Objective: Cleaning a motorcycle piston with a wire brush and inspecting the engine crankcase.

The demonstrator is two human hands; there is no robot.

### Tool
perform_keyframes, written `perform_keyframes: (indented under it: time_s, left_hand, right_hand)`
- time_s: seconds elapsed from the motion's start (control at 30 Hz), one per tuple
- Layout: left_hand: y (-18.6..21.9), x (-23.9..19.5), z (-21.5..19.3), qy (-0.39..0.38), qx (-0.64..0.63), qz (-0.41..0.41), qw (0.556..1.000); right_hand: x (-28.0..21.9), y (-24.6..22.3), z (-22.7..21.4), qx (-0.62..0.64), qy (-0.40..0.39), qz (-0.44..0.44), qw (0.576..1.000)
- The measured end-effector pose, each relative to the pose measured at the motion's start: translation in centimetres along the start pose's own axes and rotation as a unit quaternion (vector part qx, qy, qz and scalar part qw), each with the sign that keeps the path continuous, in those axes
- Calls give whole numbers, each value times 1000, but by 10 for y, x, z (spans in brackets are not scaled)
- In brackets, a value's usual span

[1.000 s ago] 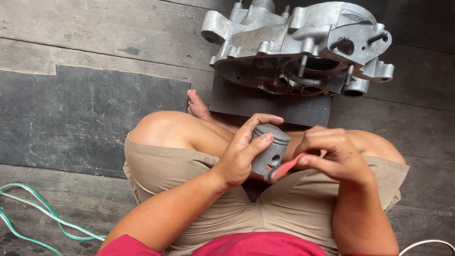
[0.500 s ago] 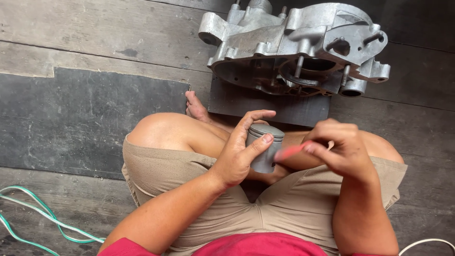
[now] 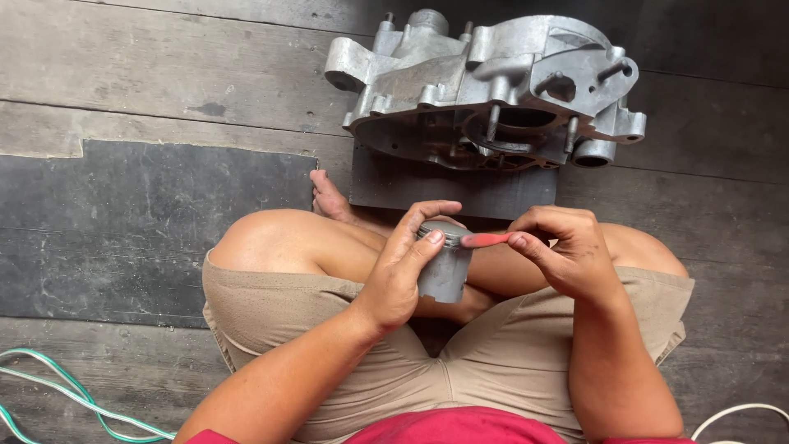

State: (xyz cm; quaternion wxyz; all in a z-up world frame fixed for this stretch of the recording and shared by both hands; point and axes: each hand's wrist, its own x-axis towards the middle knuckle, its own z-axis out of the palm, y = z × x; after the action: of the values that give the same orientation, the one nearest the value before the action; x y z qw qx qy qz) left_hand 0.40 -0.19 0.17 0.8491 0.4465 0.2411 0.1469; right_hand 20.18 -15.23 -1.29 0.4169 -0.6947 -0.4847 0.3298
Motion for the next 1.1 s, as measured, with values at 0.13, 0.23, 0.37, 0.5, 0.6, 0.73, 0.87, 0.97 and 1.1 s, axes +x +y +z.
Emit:
perform_keyframes:
  time_s: [0.13,0.23,0.37,0.5,0.6,0.73,0.87,0.97,1.1]
  left_hand:
    - [-1,2,-3,-10,31,-6,999]
    - [-4,1,0,2,29,-11,1000]
    - [-5,2,3,37,27,-4,999]
    - [-6,4,-6,-5,62,-10,998]
    - [-16,5,-9,-12,37,-19,999]
    - [-11,6,-8,-13,40,-6,999]
    - [-4,3,-3,6,53,6,999]
    - [1,2,-2,0,71,-4,997]
    - [-3,2,-4,-4,76,-1,997]
  right_hand:
    - [5,-15,0,23,-57,-39,997]
    - [0,2,-1,11,24,19,999]
    - [2,-5,-5,-3,-55,-19,998]
    - [0,2,-4,-9,-6,12,1000]
    - [3,-8,-3,2,-27,0,1000]
    - [2,6,-2,17,16,-1,1000]
    - [7,-11,-3,-10,-64,-40,997]
    - [1,5,0,3,-6,-17,1000]
    - [5,-19,6,-15,-25,-31,999]
